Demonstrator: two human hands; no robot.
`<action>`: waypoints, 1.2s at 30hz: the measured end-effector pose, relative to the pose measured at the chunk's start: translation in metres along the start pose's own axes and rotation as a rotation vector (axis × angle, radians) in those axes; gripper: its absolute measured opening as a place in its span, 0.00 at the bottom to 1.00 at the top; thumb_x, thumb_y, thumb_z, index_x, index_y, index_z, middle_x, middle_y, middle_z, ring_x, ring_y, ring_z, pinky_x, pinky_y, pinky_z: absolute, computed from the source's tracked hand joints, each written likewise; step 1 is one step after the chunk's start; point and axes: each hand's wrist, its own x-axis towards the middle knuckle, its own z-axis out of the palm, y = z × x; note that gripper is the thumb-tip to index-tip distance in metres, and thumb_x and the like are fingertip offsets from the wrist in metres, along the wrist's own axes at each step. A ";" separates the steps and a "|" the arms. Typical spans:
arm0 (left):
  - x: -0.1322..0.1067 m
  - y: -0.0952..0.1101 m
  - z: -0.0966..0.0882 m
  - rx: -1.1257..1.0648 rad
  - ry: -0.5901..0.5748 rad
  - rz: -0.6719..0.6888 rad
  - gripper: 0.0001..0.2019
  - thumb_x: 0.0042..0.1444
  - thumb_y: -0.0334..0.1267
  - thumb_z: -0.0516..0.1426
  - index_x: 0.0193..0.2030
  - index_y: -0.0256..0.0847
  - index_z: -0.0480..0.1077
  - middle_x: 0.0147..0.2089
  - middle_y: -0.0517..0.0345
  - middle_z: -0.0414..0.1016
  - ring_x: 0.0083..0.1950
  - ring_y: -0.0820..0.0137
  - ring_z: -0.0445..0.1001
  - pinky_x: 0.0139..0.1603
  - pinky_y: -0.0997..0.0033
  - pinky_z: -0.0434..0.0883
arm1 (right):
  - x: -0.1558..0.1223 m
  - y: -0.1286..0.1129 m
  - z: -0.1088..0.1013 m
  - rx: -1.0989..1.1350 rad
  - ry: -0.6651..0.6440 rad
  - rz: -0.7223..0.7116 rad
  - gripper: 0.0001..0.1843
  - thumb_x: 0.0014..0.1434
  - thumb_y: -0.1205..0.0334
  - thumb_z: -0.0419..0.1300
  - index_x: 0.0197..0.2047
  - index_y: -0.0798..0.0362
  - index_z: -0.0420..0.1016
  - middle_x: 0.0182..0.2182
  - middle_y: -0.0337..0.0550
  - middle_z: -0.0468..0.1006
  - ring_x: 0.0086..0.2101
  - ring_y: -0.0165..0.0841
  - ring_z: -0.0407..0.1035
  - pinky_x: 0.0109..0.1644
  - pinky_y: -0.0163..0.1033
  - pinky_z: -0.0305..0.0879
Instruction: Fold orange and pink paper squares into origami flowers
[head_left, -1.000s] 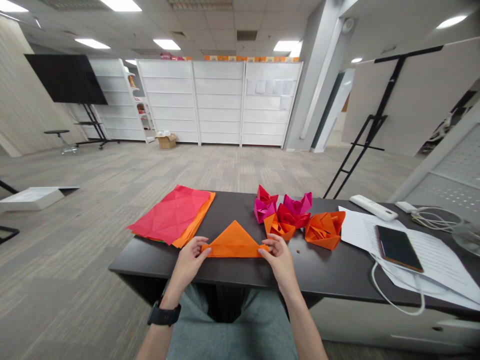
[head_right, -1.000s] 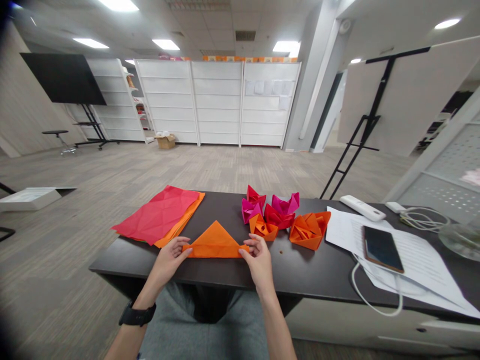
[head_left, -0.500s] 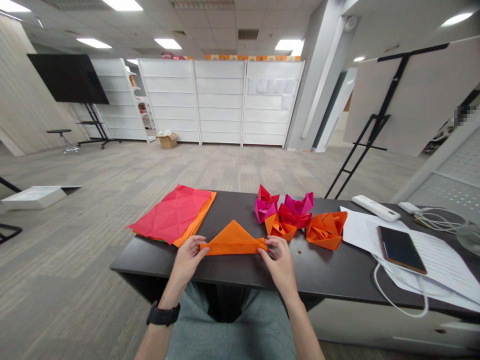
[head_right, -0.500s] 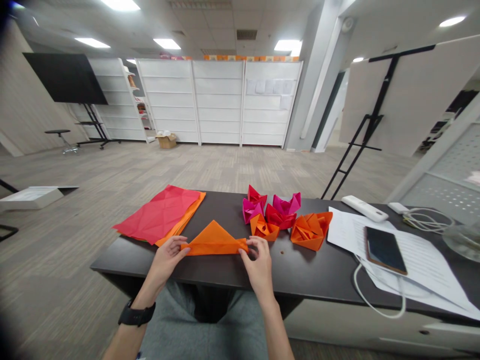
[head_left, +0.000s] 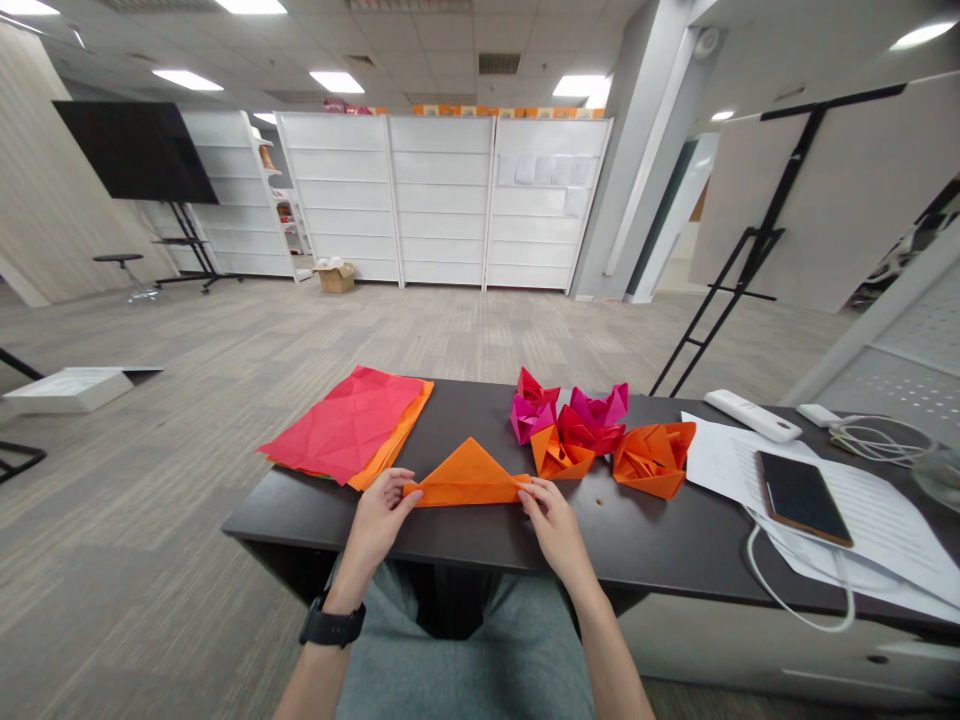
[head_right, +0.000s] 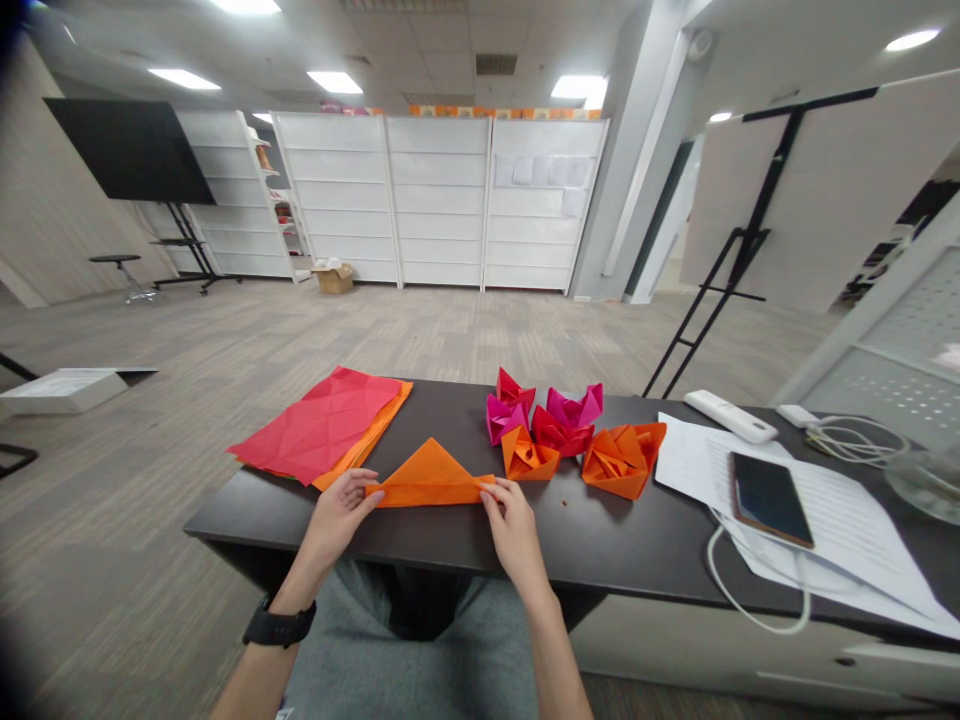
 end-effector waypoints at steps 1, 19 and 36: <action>0.000 0.000 0.000 0.003 -0.001 0.001 0.17 0.48 0.44 0.66 0.42 0.38 0.72 0.36 0.56 0.78 0.39 0.65 0.79 0.42 0.66 0.76 | 0.001 0.000 0.000 -0.005 -0.011 -0.002 0.18 0.61 0.46 0.57 0.39 0.48 0.83 0.45 0.49 0.74 0.45 0.42 0.73 0.49 0.47 0.70; -0.002 -0.004 0.003 0.084 -0.039 -0.020 0.16 0.53 0.43 0.63 0.45 0.39 0.69 0.33 0.58 0.78 0.37 0.66 0.80 0.43 0.66 0.75 | 0.005 0.010 0.004 0.179 0.056 0.125 0.27 0.53 0.42 0.64 0.48 0.51 0.68 0.35 0.43 0.78 0.33 0.38 0.75 0.33 0.40 0.72; -0.003 -0.007 0.006 0.017 0.066 -0.011 0.16 0.51 0.43 0.64 0.42 0.39 0.67 0.34 0.57 0.76 0.37 0.67 0.79 0.42 0.67 0.77 | 0.001 0.008 0.001 0.070 0.068 0.091 0.26 0.59 0.51 0.58 0.58 0.53 0.71 0.39 0.47 0.81 0.34 0.39 0.75 0.39 0.43 0.70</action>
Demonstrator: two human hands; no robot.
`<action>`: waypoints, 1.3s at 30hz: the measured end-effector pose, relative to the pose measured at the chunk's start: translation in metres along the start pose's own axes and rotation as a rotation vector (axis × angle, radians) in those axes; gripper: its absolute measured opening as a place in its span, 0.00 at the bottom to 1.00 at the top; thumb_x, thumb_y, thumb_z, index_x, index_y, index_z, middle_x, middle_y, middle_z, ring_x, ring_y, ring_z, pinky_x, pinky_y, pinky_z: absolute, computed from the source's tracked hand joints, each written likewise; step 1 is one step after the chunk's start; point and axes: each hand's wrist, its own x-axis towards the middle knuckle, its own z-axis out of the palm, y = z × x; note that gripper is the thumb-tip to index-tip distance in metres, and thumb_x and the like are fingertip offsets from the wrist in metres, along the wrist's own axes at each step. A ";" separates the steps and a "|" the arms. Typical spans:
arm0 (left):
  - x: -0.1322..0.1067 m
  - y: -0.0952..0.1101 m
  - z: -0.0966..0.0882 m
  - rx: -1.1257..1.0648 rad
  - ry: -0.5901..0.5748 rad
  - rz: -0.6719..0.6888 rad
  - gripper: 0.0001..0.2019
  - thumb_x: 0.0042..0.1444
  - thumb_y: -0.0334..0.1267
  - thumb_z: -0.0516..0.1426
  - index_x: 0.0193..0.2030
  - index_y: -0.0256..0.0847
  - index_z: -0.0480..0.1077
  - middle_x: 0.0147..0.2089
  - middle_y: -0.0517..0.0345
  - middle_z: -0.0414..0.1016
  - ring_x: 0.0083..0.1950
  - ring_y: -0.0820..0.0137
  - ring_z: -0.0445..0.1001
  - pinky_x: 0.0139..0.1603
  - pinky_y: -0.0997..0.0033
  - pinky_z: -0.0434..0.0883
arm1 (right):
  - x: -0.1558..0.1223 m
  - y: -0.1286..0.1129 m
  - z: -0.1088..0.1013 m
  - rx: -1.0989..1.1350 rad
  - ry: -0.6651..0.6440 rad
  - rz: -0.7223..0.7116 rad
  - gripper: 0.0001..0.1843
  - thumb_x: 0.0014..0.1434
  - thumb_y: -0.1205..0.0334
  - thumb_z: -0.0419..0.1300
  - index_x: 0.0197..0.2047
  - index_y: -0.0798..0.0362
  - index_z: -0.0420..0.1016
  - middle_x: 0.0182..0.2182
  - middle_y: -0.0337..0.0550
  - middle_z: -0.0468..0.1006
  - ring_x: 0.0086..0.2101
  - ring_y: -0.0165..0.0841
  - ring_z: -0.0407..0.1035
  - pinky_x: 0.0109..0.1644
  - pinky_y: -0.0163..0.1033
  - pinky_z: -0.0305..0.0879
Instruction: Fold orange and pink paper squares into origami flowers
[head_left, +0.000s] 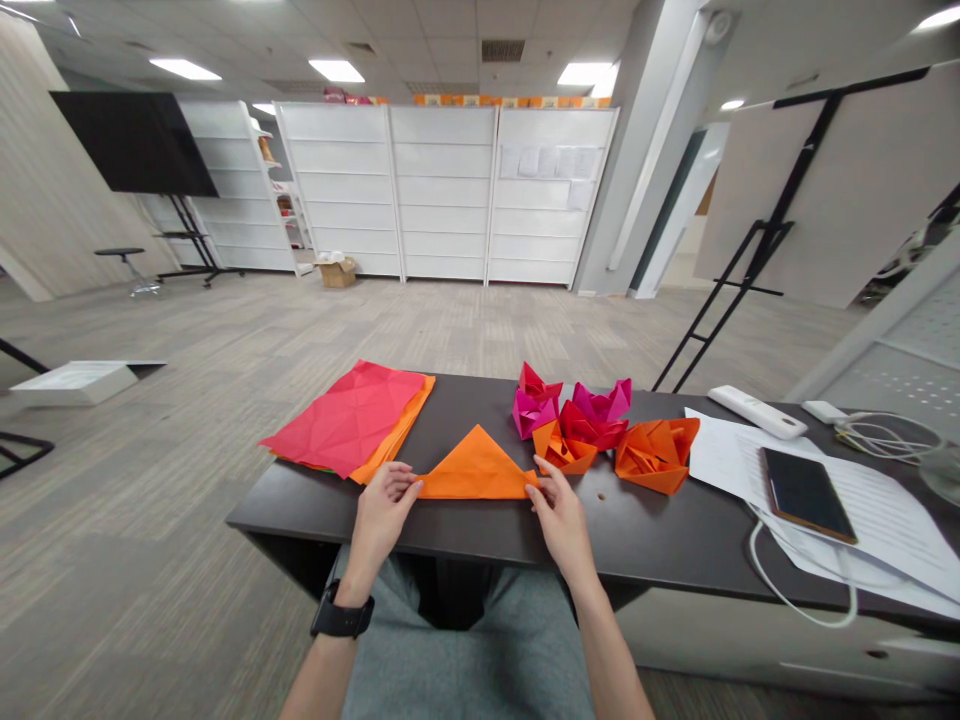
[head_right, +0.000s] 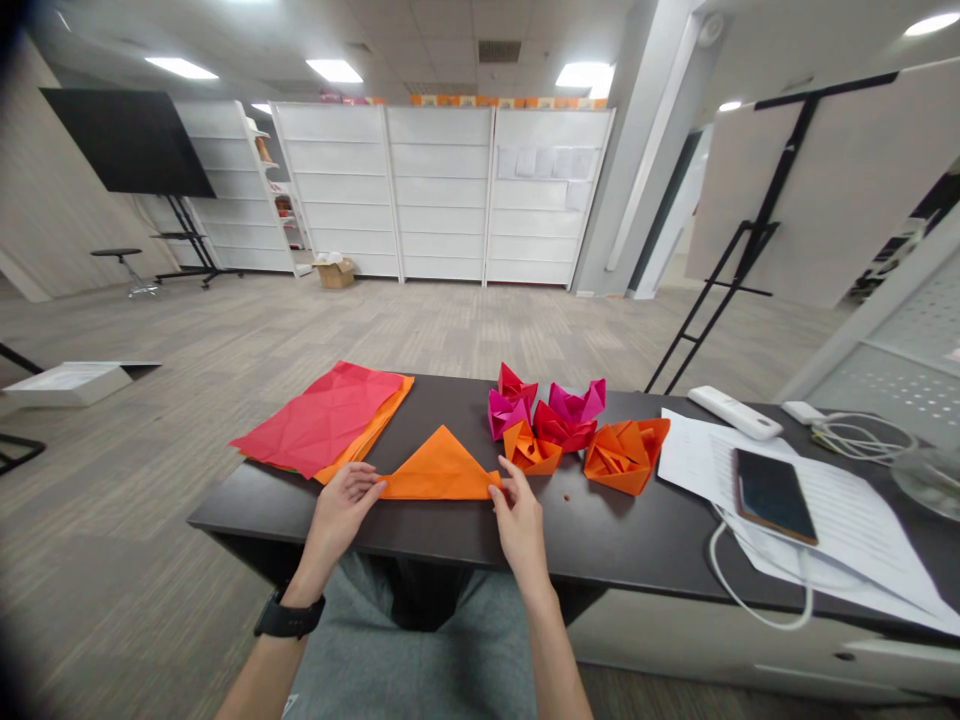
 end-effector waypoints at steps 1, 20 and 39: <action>-0.001 0.001 0.001 0.007 -0.001 0.001 0.16 0.51 0.43 0.64 0.42 0.39 0.67 0.34 0.57 0.76 0.37 0.68 0.79 0.41 0.68 0.77 | -0.001 0.000 0.001 -0.016 0.032 -0.004 0.29 0.58 0.52 0.58 0.61 0.53 0.67 0.38 0.46 0.81 0.36 0.40 0.75 0.41 0.44 0.70; -0.011 0.025 -0.015 0.634 -0.437 0.533 0.21 0.60 0.21 0.48 0.49 0.46 0.76 0.42 0.55 0.71 0.45 0.66 0.70 0.48 0.65 0.70 | -0.018 -0.018 -0.020 -0.529 -0.230 -0.364 0.13 0.59 0.75 0.49 0.34 0.50 0.71 0.38 0.43 0.77 0.40 0.39 0.70 0.46 0.44 0.63; 0.007 0.026 -0.028 0.446 -0.658 0.515 0.21 0.62 0.23 0.46 0.49 0.46 0.76 0.52 0.54 0.78 0.56 0.66 0.74 0.60 0.64 0.70 | -0.006 -0.028 -0.040 -0.668 -0.532 -0.656 0.24 0.63 0.77 0.46 0.54 0.49 0.73 0.52 0.46 0.78 0.42 0.38 0.70 0.48 0.46 0.67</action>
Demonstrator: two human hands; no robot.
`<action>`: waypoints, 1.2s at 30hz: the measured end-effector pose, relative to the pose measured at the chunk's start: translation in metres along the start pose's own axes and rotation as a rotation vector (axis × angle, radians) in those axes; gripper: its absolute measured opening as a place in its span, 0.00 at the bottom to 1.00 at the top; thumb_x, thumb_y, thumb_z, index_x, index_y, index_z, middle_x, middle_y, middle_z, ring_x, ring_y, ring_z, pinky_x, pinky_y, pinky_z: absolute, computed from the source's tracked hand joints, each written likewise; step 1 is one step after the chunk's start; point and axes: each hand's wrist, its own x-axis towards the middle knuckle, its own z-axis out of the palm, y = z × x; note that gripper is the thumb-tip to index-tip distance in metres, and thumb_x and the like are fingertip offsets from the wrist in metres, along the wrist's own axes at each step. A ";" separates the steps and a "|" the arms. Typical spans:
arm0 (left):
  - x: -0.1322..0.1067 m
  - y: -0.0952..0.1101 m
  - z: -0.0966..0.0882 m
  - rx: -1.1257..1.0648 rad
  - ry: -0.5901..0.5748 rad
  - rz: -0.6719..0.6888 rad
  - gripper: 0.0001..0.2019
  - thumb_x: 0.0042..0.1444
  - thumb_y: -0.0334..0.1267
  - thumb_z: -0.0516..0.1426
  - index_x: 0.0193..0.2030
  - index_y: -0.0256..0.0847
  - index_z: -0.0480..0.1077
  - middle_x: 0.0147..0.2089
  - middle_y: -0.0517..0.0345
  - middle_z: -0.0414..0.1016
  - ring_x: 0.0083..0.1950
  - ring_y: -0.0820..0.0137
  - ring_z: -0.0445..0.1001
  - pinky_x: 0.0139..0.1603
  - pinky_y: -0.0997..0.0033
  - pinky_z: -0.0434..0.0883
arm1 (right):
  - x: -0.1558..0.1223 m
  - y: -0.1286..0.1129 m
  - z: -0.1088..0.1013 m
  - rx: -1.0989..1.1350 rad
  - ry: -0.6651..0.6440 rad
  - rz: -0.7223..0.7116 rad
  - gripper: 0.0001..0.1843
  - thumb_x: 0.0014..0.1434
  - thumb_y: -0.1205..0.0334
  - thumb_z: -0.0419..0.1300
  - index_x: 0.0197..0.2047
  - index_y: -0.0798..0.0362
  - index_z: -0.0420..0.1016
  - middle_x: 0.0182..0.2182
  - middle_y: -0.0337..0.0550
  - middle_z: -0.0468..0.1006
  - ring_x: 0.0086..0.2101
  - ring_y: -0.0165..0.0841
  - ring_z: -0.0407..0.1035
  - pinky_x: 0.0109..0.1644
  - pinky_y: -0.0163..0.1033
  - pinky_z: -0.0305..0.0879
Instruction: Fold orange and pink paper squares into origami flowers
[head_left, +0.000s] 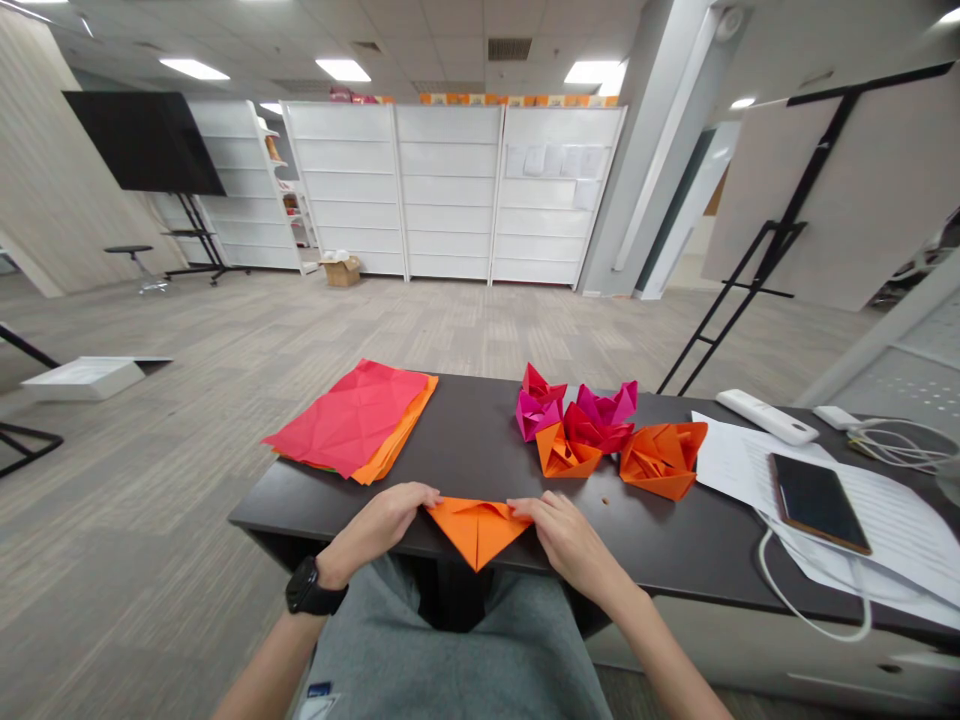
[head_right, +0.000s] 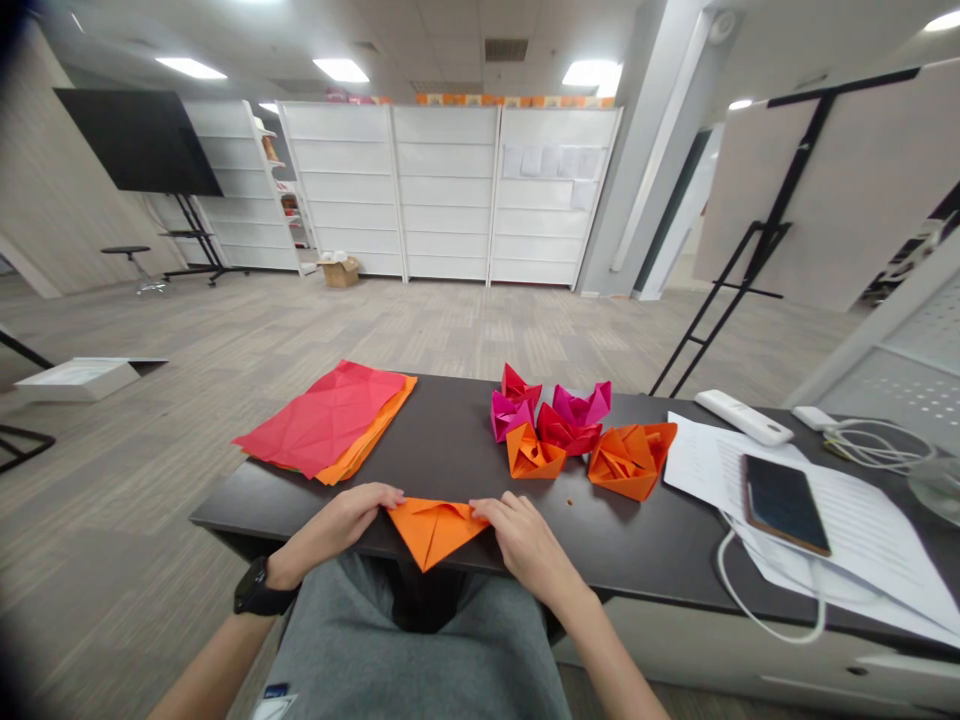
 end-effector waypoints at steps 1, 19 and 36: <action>-0.001 0.000 0.000 -0.009 0.003 -0.027 0.22 0.62 0.24 0.46 0.53 0.46 0.74 0.52 0.54 0.78 0.55 0.67 0.75 0.60 0.65 0.71 | 0.000 0.000 0.000 -0.002 0.003 0.009 0.26 0.63 0.77 0.46 0.58 0.49 0.71 0.49 0.47 0.79 0.41 0.38 0.70 0.47 0.46 0.67; -0.006 -0.012 0.000 -0.132 -0.117 0.014 0.19 0.61 0.31 0.50 0.50 0.49 0.78 0.57 0.55 0.77 0.61 0.65 0.74 0.64 0.60 0.69 | -0.005 0.006 -0.001 0.045 -0.092 -0.169 0.31 0.59 0.80 0.50 0.59 0.42 0.74 0.56 0.43 0.77 0.56 0.39 0.71 0.59 0.52 0.66; 0.033 -0.020 0.010 -0.508 0.434 -0.552 0.18 0.42 0.36 0.64 0.42 0.35 0.73 0.28 0.60 0.75 0.26 0.70 0.77 0.28 0.71 0.74 | 0.030 0.033 0.026 0.665 0.336 0.558 0.15 0.54 0.51 0.63 0.39 0.52 0.82 0.32 0.45 0.84 0.35 0.42 0.78 0.41 0.44 0.73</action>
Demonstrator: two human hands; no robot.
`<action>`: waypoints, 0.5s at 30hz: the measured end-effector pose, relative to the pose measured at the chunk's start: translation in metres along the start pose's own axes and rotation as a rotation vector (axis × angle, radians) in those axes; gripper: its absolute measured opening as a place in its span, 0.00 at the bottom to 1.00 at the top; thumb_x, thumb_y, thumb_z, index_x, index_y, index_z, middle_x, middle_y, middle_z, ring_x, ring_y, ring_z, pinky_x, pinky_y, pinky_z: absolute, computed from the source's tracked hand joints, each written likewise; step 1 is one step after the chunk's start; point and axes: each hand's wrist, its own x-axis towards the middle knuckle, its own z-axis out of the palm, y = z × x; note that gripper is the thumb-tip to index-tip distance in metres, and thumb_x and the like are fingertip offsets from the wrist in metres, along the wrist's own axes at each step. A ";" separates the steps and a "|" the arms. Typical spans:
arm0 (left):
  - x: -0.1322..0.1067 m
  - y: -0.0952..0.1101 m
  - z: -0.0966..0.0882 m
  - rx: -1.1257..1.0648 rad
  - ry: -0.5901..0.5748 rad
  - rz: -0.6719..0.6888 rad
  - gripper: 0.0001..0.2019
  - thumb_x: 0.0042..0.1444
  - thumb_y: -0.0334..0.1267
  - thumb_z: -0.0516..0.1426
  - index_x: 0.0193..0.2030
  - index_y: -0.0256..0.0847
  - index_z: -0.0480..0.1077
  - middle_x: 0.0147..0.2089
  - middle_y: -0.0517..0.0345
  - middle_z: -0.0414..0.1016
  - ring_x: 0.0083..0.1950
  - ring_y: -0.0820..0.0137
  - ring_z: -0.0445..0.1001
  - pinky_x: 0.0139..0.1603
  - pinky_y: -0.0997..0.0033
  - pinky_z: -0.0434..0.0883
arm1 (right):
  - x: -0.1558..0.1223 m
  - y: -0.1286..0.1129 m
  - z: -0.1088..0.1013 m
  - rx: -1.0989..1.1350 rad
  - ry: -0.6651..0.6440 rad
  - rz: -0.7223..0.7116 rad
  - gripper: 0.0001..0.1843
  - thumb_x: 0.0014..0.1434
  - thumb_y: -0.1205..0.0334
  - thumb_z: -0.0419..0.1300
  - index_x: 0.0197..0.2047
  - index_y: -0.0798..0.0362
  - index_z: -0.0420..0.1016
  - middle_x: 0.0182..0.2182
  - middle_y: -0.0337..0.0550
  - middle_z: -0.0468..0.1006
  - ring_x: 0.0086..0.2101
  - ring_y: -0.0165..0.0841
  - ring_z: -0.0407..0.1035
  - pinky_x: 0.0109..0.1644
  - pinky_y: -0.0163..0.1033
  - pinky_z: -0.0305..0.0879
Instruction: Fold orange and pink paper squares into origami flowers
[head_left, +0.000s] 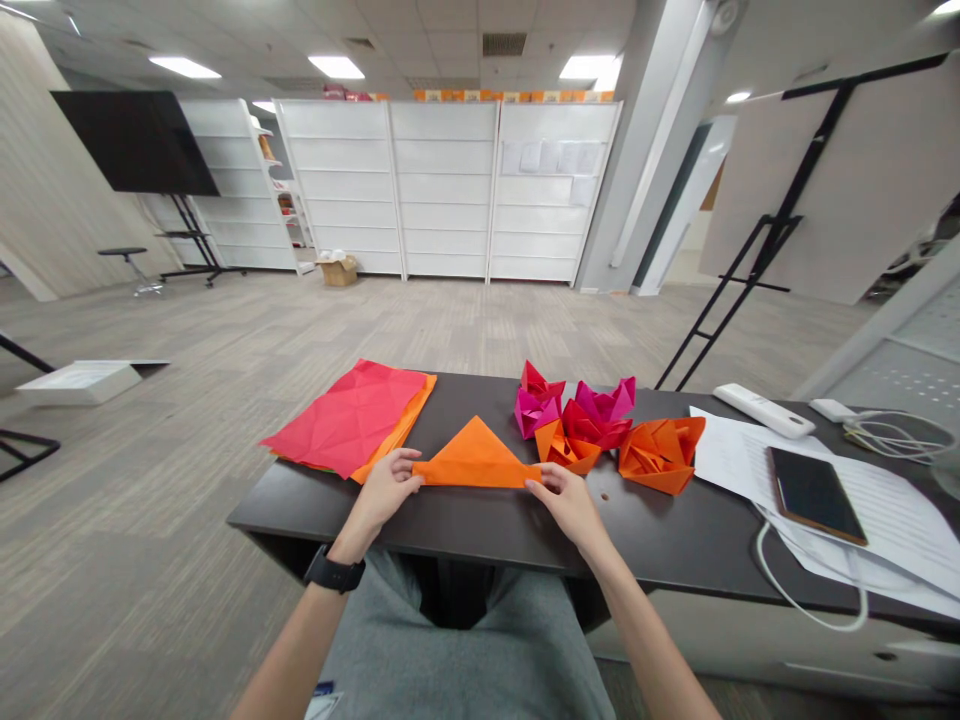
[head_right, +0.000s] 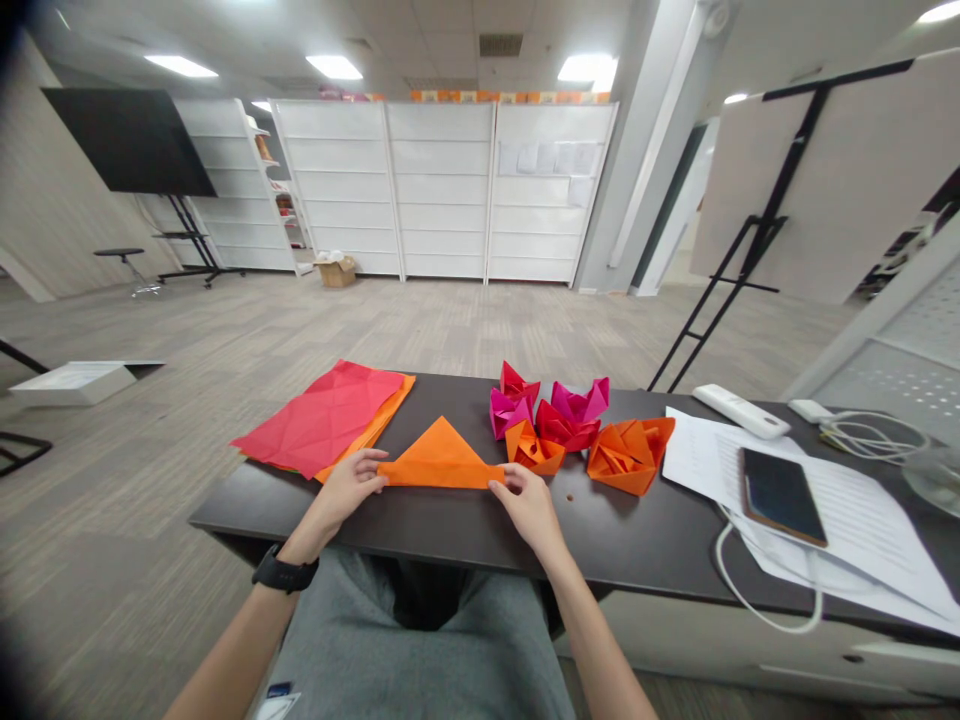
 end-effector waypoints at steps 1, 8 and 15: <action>0.000 -0.001 0.002 -0.006 0.032 -0.004 0.18 0.43 0.38 0.65 0.42 0.36 0.72 0.27 0.61 0.74 0.25 0.70 0.76 0.27 0.71 0.74 | 0.001 0.001 0.001 -0.008 0.027 0.005 0.14 0.53 0.51 0.64 0.37 0.52 0.81 0.32 0.45 0.83 0.34 0.42 0.78 0.39 0.44 0.73; -0.007 -0.007 0.011 -0.032 0.178 0.047 0.18 0.45 0.39 0.66 0.43 0.36 0.72 0.34 0.55 0.79 0.37 0.65 0.81 0.41 0.66 0.78 | -0.002 0.000 0.008 -0.050 0.197 0.009 0.15 0.54 0.50 0.63 0.39 0.53 0.79 0.24 0.40 0.77 0.25 0.38 0.73 0.34 0.41 0.68; -0.008 -0.006 0.016 -0.038 0.203 0.096 0.13 0.47 0.38 0.65 0.40 0.36 0.76 0.38 0.51 0.80 0.42 0.62 0.81 0.46 0.64 0.77 | 0.000 -0.006 0.017 0.028 0.239 -0.014 0.20 0.59 0.42 0.58 0.38 0.52 0.72 0.32 0.46 0.80 0.30 0.40 0.77 0.34 0.41 0.70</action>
